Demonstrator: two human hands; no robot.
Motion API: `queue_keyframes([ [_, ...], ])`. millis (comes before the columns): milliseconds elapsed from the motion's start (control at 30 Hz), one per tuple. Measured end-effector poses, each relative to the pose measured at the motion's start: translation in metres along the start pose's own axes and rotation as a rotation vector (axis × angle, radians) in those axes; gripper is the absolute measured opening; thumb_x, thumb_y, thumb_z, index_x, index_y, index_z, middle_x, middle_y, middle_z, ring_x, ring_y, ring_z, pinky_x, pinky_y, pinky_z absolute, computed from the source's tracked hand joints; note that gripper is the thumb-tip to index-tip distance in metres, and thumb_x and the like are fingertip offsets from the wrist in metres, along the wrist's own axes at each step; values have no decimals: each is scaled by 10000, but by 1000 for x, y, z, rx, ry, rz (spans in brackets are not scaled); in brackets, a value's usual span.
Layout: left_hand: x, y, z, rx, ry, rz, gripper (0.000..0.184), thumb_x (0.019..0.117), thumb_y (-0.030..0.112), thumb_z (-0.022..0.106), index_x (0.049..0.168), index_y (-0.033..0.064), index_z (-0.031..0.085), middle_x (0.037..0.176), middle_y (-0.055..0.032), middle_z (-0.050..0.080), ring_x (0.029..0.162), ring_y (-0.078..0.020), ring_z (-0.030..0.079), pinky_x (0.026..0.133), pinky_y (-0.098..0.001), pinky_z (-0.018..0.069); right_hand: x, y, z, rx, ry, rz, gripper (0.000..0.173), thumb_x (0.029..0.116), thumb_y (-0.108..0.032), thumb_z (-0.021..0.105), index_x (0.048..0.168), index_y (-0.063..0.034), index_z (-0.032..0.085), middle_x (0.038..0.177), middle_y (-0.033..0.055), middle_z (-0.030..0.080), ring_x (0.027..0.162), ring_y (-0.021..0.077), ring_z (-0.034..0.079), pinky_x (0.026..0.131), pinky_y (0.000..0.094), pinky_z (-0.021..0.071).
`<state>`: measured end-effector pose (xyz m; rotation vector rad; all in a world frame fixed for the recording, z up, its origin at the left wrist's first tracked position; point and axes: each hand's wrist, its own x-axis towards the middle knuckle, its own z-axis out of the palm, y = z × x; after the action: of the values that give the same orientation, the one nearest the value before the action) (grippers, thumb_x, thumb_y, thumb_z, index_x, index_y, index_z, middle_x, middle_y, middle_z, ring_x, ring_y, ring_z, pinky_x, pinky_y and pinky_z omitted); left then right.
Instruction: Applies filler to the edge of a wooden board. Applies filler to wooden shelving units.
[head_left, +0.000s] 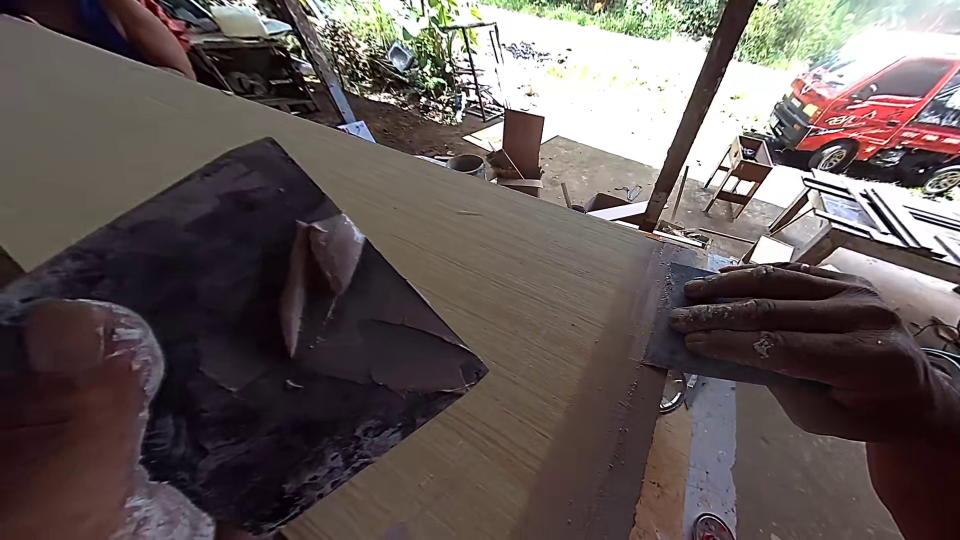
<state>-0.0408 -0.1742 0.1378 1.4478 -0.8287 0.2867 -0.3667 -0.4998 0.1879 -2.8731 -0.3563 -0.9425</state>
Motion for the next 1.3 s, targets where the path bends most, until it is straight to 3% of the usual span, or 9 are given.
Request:
queue_keyframes([
  [100,-5,-35,-20,10,4,-39,259,1068,164,506,1309,96,573,1173,67,620,1054,15,579,946,-226,482,-13,0,-18,17,-35,36,300,968,-104,505,1072,-146,783,1185,21,758,1226,243,657,1079,461,516],
  [200,6,15,14,-220,-26,-144,206,1078,252,514,1251,186,607,1099,86,669,1024,-28,648,913,-263,556,-14,-4,-15,83,55,53,271,988,-102,520,1093,-140,767,1199,42,751,1244,264,646,1086,454,523],
  [300,10,40,29,-280,-84,-137,250,1096,307,461,1248,176,611,1106,55,692,1040,-73,677,912,-305,585,-4,-18,3,99,119,37,266,987,-86,529,1113,-140,758,1212,42,748,1257,263,637,1087,455,519],
  [467,8,41,27,-258,-77,-134,284,1098,310,458,1285,161,611,1137,46,691,1074,-79,668,940,-311,573,3,-30,20,47,75,18,284,1006,-125,508,1159,-164,745,1240,15,742,1282,249,626,1114,471,494],
  [600,10,58,36,-235,-77,-185,306,1108,330,414,1306,162,577,1163,55,675,1108,-65,653,971,-300,560,-9,-31,-5,0,-14,38,287,1003,-134,508,1127,-179,763,1226,8,749,1255,260,644,1091,486,503],
  [800,9,48,36,-246,-25,-124,261,1087,332,488,1190,165,661,1095,49,700,1063,-89,674,949,-329,570,-3,-46,-1,90,81,48,262,1005,-107,529,1126,-164,754,1216,39,750,1240,290,650,1089,493,519],
  [967,11,52,37,-278,-71,-102,276,1087,333,485,1208,152,656,1127,38,698,1092,-105,670,973,-353,566,7,-60,18,37,42,29,272,1015,-123,516,1162,-166,741,1259,11,736,1284,258,625,1111,469,494],
  [1100,10,43,33,-256,-33,-102,265,1076,333,521,1194,142,662,1107,20,702,1066,-122,680,951,-364,577,-8,-61,-5,-17,-25,70,287,1013,-145,505,1136,-193,760,1228,8,749,1236,266,655,1096,498,498],
  [1300,14,58,42,-369,-121,-152,268,1085,319,488,1235,157,641,1163,51,697,1111,-92,668,991,-327,567,2,-81,6,42,96,67,248,1025,-155,527,1146,-192,741,1234,14,745,1242,278,647,1099,494,498],
])
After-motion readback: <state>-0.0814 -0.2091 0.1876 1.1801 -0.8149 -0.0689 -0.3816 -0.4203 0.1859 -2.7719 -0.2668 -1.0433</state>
